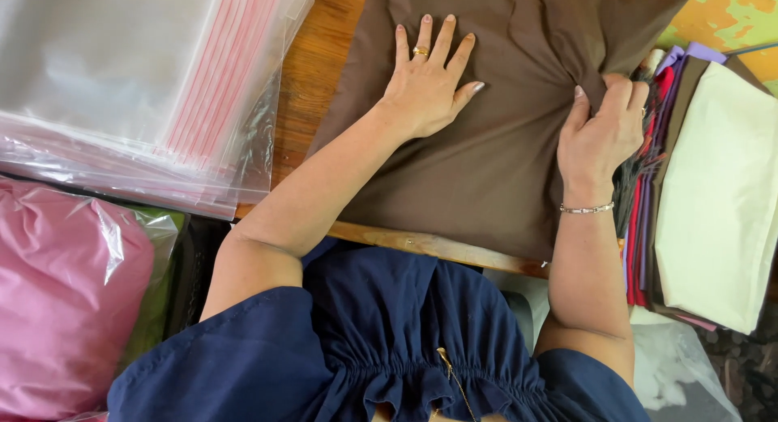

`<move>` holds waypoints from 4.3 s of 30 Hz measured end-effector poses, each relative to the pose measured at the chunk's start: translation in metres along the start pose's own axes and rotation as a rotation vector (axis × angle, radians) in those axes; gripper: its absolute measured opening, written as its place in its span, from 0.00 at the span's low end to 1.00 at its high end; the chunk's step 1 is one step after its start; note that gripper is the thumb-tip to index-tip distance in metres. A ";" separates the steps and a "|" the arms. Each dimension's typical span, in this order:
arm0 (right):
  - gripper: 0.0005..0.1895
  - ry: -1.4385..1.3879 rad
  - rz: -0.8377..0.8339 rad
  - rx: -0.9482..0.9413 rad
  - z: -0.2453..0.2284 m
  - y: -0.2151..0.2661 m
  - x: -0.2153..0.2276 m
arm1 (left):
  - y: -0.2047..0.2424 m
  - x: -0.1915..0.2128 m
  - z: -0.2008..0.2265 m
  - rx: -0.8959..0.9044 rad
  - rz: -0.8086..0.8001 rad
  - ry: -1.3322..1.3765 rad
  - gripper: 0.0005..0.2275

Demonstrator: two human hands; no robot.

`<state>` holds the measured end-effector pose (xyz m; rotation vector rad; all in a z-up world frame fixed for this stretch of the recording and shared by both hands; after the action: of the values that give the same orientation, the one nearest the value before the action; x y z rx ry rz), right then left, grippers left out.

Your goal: A person uses a feather duster to clean a brown fabric cushion cover on a wooden table, smoothing it out with their hands.

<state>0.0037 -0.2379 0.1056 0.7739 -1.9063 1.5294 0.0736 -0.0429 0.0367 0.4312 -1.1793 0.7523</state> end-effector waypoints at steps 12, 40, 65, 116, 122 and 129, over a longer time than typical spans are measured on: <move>0.36 0.154 -0.607 0.042 -0.081 0.047 -0.014 | 0.026 -0.006 -0.003 0.072 -0.054 -0.255 0.32; 0.31 -0.094 -0.704 -0.035 -0.007 0.049 -0.081 | 0.034 -0.007 -0.004 -0.081 0.218 -0.161 0.30; 0.25 -0.286 -0.613 0.142 -0.036 0.044 0.005 | 0.031 -0.002 -0.003 -0.121 0.180 -0.148 0.30; 0.34 0.144 -0.662 -0.147 0.041 0.029 -0.084 | 0.024 -0.017 0.013 -0.029 0.078 -0.359 0.32; 0.32 -0.089 -0.525 0.210 -0.049 0.053 -0.041 | 0.021 -0.018 0.011 -0.029 0.082 -0.348 0.32; 0.32 0.180 -0.458 0.065 0.015 0.029 -0.060 | 0.032 -0.002 0.003 -0.040 0.078 -0.163 0.32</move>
<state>0.0207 -0.2422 0.0398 0.9847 -1.4316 1.3255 0.0483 -0.0238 0.0337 0.4204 -1.3680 0.7706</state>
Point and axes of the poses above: each hand's wrist, its own y-axis away from the middle knuckle, its own x-axis out of the back of the hand, z = x × y, the point moved 8 cm from there along -y, towards the middle knuckle, and after that the axes turned 14 degrees about -x, right-handed, at the moved point
